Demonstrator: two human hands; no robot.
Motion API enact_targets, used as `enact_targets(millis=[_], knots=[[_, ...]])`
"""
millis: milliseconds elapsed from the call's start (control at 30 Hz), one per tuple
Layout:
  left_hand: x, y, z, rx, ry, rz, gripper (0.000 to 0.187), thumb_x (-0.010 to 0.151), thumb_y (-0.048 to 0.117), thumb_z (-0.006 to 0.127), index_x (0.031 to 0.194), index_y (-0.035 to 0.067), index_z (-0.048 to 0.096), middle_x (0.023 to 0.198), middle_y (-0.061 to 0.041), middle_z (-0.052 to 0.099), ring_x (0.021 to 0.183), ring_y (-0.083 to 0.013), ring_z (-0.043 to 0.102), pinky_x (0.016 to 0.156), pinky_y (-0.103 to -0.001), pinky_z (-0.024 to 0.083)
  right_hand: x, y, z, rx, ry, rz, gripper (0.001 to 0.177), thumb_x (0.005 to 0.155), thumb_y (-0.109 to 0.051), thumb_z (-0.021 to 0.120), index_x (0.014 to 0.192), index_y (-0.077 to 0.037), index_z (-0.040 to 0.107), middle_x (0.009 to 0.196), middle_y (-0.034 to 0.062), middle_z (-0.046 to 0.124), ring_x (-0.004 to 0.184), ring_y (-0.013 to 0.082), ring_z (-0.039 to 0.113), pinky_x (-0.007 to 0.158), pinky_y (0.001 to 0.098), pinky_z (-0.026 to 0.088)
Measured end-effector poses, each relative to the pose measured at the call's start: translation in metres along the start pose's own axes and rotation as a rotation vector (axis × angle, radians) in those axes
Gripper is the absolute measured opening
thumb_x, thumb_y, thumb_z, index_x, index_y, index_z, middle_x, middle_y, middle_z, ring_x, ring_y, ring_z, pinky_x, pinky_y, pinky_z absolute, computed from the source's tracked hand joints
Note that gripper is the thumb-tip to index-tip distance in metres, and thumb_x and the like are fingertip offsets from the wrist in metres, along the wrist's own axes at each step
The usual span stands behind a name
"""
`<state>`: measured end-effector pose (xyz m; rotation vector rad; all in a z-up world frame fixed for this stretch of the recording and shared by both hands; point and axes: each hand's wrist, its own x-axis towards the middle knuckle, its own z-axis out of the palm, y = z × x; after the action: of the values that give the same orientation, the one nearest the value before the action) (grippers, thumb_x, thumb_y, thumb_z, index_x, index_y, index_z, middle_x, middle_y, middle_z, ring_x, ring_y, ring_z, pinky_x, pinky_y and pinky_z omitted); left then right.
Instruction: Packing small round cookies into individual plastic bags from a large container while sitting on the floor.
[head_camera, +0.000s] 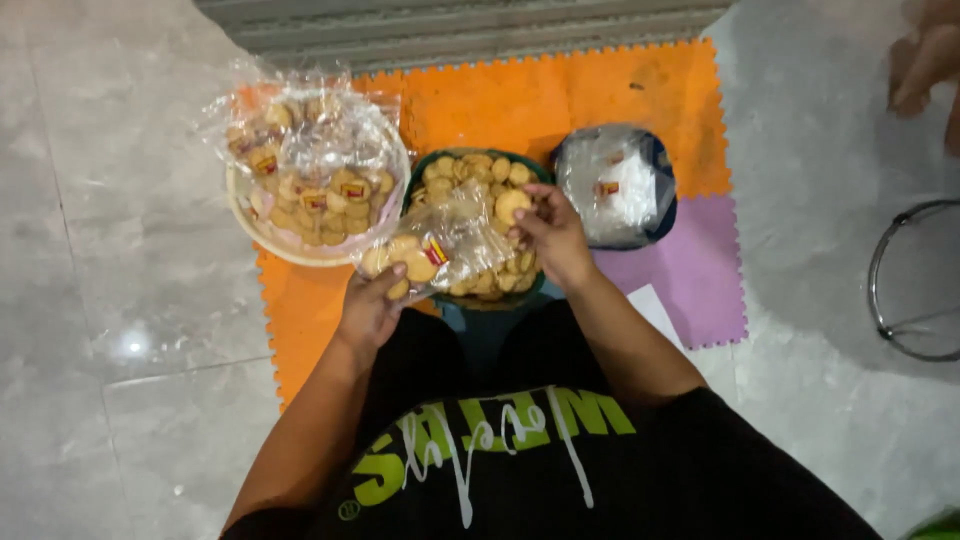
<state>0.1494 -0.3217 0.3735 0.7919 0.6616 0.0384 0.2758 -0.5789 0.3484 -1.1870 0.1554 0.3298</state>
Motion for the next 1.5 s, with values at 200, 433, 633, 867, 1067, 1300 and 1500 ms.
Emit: enact_targets(millis=[200,433,633,867,1067,1300,1500], knots=[[-0.048,0.017,0.013,0.018,-0.027,0.033,0.035,0.079,0.0,0.08,0.111,0.001,0.067,0.084,-0.013,0.072,0.071,-0.029,0.076,0.066,-0.05,0.066,-0.04,-0.018,0.009,0.068,0.044,-0.073,0.038,0.094,-0.003,0.073,0.126,-0.001,0.053,0.089,0.0061,0.054,0.06,0.0226,0.073,0.045,0.0256,0.062],[-0.055,0.001,-0.002,0.015,-0.096,0.089,0.036,0.078,-0.003,0.082,0.111,0.003,0.067,0.086,-0.011,0.071,0.074,-0.0257,0.076,0.066,-0.045,0.066,-0.072,-0.038,0.027,-0.078,0.023,-0.213,0.029,0.095,-0.001,0.073,0.122,-0.004,0.063,0.083,0.0061,0.054,0.056,0.02,0.069,0.045,0.0275,0.062],[-0.072,0.009,-0.005,0.017,-0.108,0.076,0.032,0.077,-0.002,0.083,0.104,0.005,0.069,0.076,-0.005,0.068,0.06,-0.017,0.069,0.05,-0.03,0.056,-0.087,-0.018,0.034,-0.138,-0.002,-0.249,0.028,0.093,0.002,0.072,0.121,-0.002,0.067,0.078,0.0063,0.057,0.054,0.0163,0.066,0.043,0.0246,0.058],[-0.085,0.018,-0.001,0.033,-0.105,0.094,0.031,0.076,0.0,0.084,0.102,0.006,0.069,0.072,-0.004,0.065,0.055,-0.0137,0.063,0.045,-0.024,0.047,-0.098,-0.024,0.037,-0.177,0.05,-0.325,0.024,0.097,-0.004,0.073,0.117,-0.003,0.06,0.081,0.0064,0.058,0.058,0.0186,0.068,0.047,0.028,0.061],[-0.079,0.009,-0.013,0.075,-0.095,0.098,0.035,0.076,-0.001,0.083,0.106,0.005,0.068,0.079,-0.006,0.069,0.063,-0.0154,0.07,0.051,-0.026,0.053,-0.102,-0.026,0.034,-0.15,-0.01,-0.263,0.021,0.095,-0.002,0.072,0.115,-0.001,0.065,0.08,0.0055,0.058,0.059,0.0168,0.067,0.045,0.0244,0.058],[-0.08,0.003,-0.013,0.065,-0.122,0.08,0.037,0.075,-0.002,0.084,0.109,0.004,0.07,0.086,-0.008,0.072,0.072,-0.0184,0.073,0.061,-0.031,0.059,-0.108,-0.027,0.022,-0.233,-0.094,-0.224,0.021,0.092,-0.004,0.077,0.111,0.002,0.072,0.076,0.0059,0.06,0.053,0.0127,0.063,0.038,0.0211,0.05],[-0.084,-0.002,-0.009,0.087,-0.124,0.073,0.035,0.075,-0.002,0.084,0.107,0.004,0.069,0.086,-0.006,0.072,0.073,-0.0176,0.073,0.064,-0.031,0.06,-0.109,-0.012,0.016,-0.272,-0.056,-0.253,0.026,0.089,-0.003,0.08,0.11,0.001,0.066,0.082,0.0068,0.061,0.062,0.0134,0.064,0.044,0.021,0.053]])
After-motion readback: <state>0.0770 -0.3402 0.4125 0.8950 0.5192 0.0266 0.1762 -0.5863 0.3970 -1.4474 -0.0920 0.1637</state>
